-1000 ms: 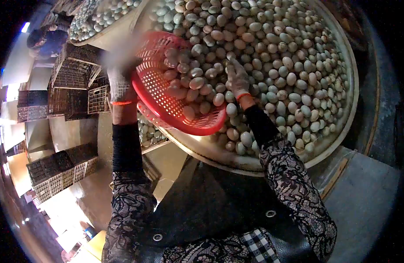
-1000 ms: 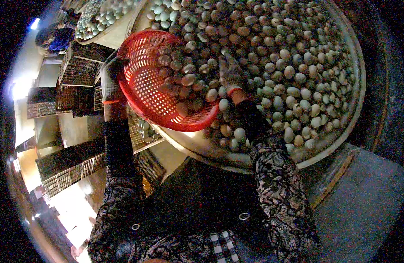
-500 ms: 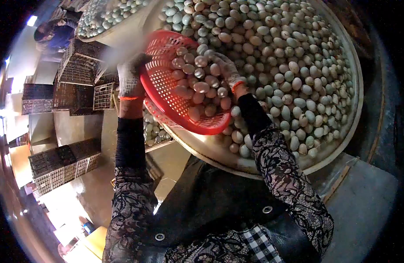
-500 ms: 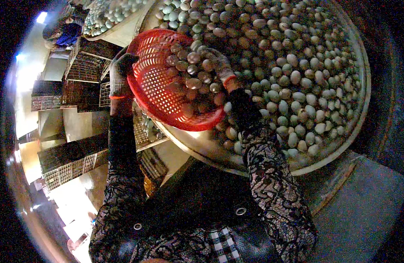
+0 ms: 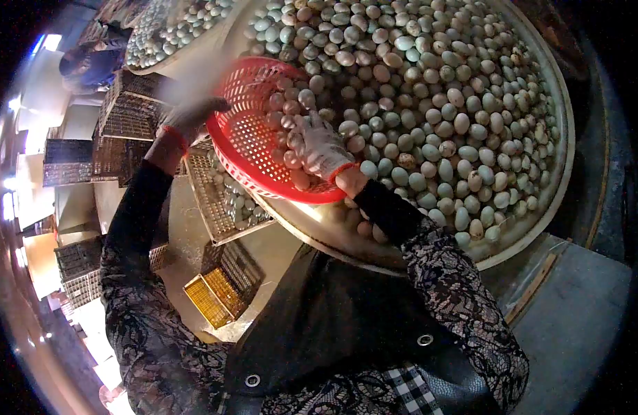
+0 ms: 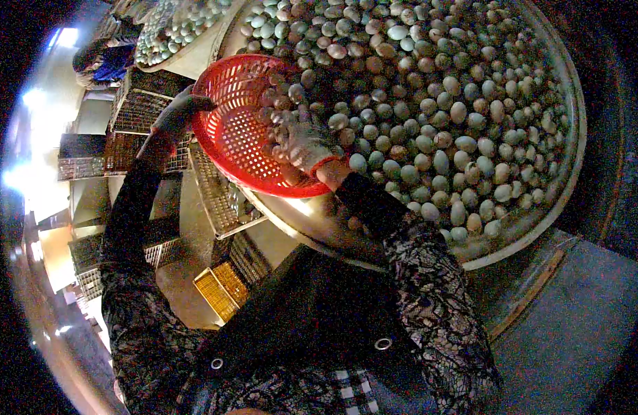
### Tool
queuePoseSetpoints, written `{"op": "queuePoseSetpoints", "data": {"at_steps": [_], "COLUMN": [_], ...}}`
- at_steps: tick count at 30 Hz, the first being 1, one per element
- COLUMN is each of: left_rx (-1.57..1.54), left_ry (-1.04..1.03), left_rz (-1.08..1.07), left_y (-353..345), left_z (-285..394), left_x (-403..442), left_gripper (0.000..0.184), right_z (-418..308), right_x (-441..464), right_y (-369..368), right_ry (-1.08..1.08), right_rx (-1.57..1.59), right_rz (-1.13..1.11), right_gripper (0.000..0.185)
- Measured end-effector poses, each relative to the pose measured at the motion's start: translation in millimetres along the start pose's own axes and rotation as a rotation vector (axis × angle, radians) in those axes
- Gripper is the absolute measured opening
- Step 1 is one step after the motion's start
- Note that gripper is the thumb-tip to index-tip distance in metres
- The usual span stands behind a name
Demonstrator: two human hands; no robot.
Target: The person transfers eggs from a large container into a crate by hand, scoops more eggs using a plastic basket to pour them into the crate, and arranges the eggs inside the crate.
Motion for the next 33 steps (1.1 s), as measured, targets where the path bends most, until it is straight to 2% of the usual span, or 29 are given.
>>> {"op": "queuePoseSetpoints", "data": {"at_steps": [1,2,3,5,7,8,10,11,12,13,15,16,17,18,20,21,23,27,29,30,32,33], "left_rx": [0.000,-0.011,-0.022,-0.004,0.009,0.162,0.318,0.147,-0.022,-0.017,0.144,0.040,0.044,-0.002,-0.066,-0.064,0.063,-0.056,-0.077,-0.097,-0.128,-0.159], "left_ry": [0.001,-0.066,-0.132,-0.133,-0.140,-0.171,-0.204,-0.177,-0.147,-0.147,-0.062,-0.073,-0.077,-0.086,-0.125,-0.129,-0.086,-0.109,-0.116,-0.121,-0.142,-0.163], "left_rz": [0.003,0.033,0.061,0.066,0.072,0.053,0.034,0.082,0.127,0.122,0.163,0.116,0.112,0.117,0.060,0.065,0.101,0.086,0.090,0.092,0.092,0.093], "left_y": [3,4,6,11,25,36,25,15,5,6,5,-2,-9,-22,-21,-21,-24,-29,-34,-38,-42,-43], "left_z": [-5,-7,-7,-13,-26,-37,-24,-18,-9,-8,-1,4,10,22,23,25,28,31,37,40,43,44], "left_x": [0,-1,-1,-6,-4,3,-6,-17,-26,-27,-30,-34,-38,-46,-48,-50,-57,-62,-66,-68,-72,-73], "left_gripper": [0.046,0.025,0.008,0.007,0.006,0.007,0.008,0.008,0.008,0.008,0.007,0.019,0.019,0.027,0.048,0.048,0.049,0.052,0.055,0.058,0.061,0.064], "right_z": [-3,-2,-4,8,52,56,60,63,66,69,67,65,65,67,65,65,61,61,44,42,39,36], "right_x": [-6,-10,-19,-47,-69,-80,-106,-105,-105,-106,-103,-101,-101,-101,-101,-101,-105,-110,-106,-106,-108,-108], "right_y": [0,5,20,53,45,51,58,58,52,44,35,29,26,24,17,15,11,6,26,29,31,33], "right_ry": [0.123,-0.060,-0.062,-0.220,-0.386,-0.386,-0.870,-0.871,-0.844,-0.812,-0.637,-0.752,-0.864,-0.861,-0.859,-0.852,-0.797,-0.798,-0.661,-0.660,-0.798,-0.797], "right_rx": [-0.005,0.338,0.338,0.307,0.141,0.138,0.224,0.222,0.369,0.520,0.516,0.586,0.653,0.653,0.902,0.902,1.107,1.040,1.054,1.053,1.129,1.127], "right_rz": [-0.001,0.001,0.001,0.052,-0.027,-0.028,-0.221,-0.216,-0.308,-0.397,-0.362,-0.329,-0.293,-0.288,-0.241,-0.240,-0.122,-0.120,-0.001,-0.002,-0.056,-0.056], "right_gripper": [0.034,0.034,0.034,0.033,0.036,0.036,0.045,0.045,0.050,0.055,0.061,0.063,0.065,0.065,0.064,0.064,0.053,0.045,0.044,0.044,0.041,0.041]}}
Point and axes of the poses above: each hand's wrist, its own x-axis towards the middle knuckle, its own y-axis out of the back of the hand, z = x × y, the point moved 2 cm from there along x, towards the middle knuckle, and after that the axes turned 11 degrees about -z, right-handed, at the moved point
